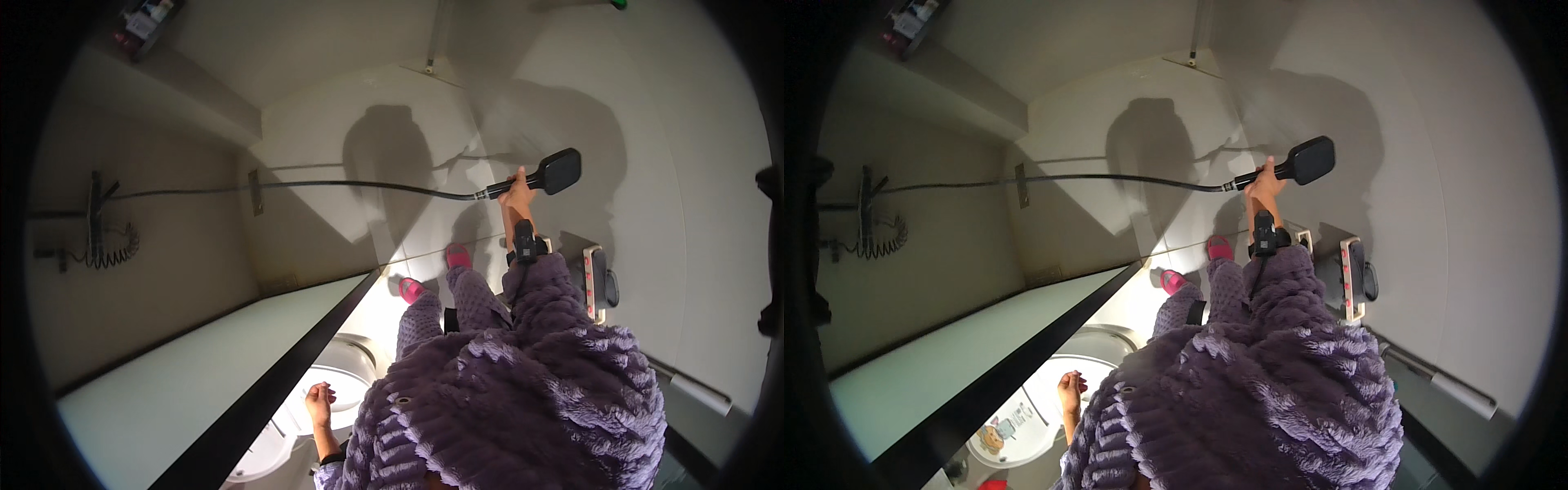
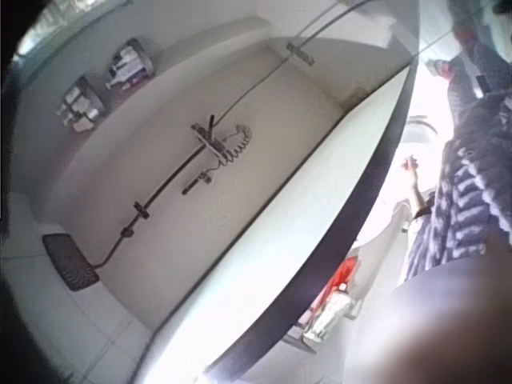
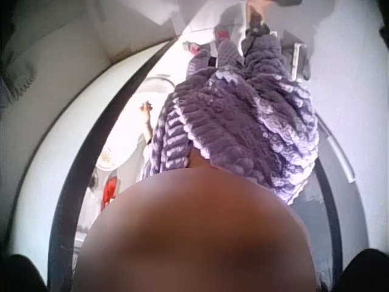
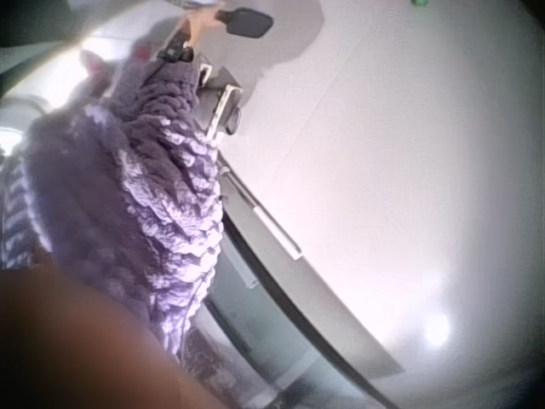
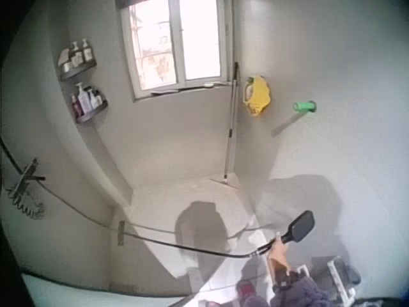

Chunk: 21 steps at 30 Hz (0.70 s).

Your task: The person cleans a bathroom by first spraying the shower walls and floor with a handheld shower head, then using a squeegee to wipe water from the walls and floor. The person handles the shower head and squeegee to remove water from the surfaces.

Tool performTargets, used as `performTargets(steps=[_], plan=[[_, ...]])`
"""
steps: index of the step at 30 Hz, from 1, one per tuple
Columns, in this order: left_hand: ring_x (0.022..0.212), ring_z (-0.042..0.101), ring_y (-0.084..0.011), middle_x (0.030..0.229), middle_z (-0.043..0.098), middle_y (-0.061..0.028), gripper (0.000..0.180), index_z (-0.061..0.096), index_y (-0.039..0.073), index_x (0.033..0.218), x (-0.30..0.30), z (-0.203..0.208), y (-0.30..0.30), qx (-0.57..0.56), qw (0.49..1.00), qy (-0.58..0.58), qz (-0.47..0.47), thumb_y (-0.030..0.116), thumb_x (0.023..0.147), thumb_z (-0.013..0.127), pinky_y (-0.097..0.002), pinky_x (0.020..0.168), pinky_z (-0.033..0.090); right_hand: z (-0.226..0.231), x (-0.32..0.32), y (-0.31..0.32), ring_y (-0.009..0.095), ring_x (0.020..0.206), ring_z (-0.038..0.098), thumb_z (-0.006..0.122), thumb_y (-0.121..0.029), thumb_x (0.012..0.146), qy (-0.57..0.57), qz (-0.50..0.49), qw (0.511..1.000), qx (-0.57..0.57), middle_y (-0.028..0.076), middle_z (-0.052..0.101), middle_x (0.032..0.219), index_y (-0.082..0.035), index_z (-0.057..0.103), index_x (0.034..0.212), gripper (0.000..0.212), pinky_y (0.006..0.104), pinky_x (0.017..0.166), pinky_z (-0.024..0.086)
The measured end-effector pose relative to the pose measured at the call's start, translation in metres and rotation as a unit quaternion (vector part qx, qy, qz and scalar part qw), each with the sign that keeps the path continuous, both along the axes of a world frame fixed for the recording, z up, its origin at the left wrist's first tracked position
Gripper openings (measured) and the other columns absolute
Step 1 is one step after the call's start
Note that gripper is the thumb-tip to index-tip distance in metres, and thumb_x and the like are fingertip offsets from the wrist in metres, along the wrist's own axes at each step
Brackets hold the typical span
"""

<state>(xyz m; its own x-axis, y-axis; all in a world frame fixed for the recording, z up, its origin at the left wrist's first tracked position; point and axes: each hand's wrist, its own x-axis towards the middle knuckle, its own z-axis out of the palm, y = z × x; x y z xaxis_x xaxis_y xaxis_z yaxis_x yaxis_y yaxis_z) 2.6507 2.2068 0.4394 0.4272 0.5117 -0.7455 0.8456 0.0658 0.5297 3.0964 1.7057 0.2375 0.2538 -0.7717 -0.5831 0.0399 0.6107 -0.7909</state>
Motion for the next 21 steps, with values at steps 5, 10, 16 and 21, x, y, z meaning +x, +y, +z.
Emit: performTargets(steps=[5,10,16,21], plan=[[0.054,0.056,-0.013,0.072,0.061,-0.0078,0.023,0.059,0.001,0.095,-0.012,-0.002,0.014,0.032,0.994,0.099,0.046,0.023,0.092,0.053,-0.0245,0.051,0.048,-0.009,-0.018,-0.006,0.016,0.058,0.049,0.066,-0.009,0.084,0.026,-0.1,0.989,0.105,0.004,0.054,0.075,-0.008,0.046,0.098,0.024,0.0353,0.053,0.045],[0.056,0.057,-0.0152,0.079,0.063,-0.0103,0.028,0.058,0.002,0.101,-0.03,-0.015,0.013,0.01,0.991,0.11,0.075,0.027,0.092,0.05,-0.027,0.052,0.049,-0.013,-0.031,-0.004,0.016,0.056,0.048,0.064,-0.008,0.085,-0.029,-0.103,0.981,0.16,0.003,0.052,0.068,-0.005,0.046,0.093,0.02,0.0348,0.053,0.045],[0.058,0.058,-0.0163,0.081,0.064,-0.0106,0.025,0.058,0.003,0.102,-0.044,-0.011,-0.005,0.009,0.993,0.105,0.058,0.025,0.092,0.05,-0.0275,0.053,0.05,-0.013,-0.041,0.003,0.015,0.055,0.047,0.064,-0.009,0.085,0.01,-0.093,0.979,0.182,0.003,0.051,0.066,-0.007,0.047,0.097,0.021,0.0332,0.055,0.045],[0.059,0.059,-0.0161,0.081,0.064,-0.0094,0.022,0.059,0.005,0.101,-0.047,-0.003,-0.022,-0.001,0.993,0.1,0.065,0.023,0.092,0.051,-0.0275,0.054,0.05,-0.031,-0.058,-0.006,0.017,0.062,0.047,0.061,-0.029,0.089,0.043,-0.094,0.953,0.284,-0.001,0.05,0.066,-0.012,0.048,0.067,0.03,0.0376,0.069,0.045]])
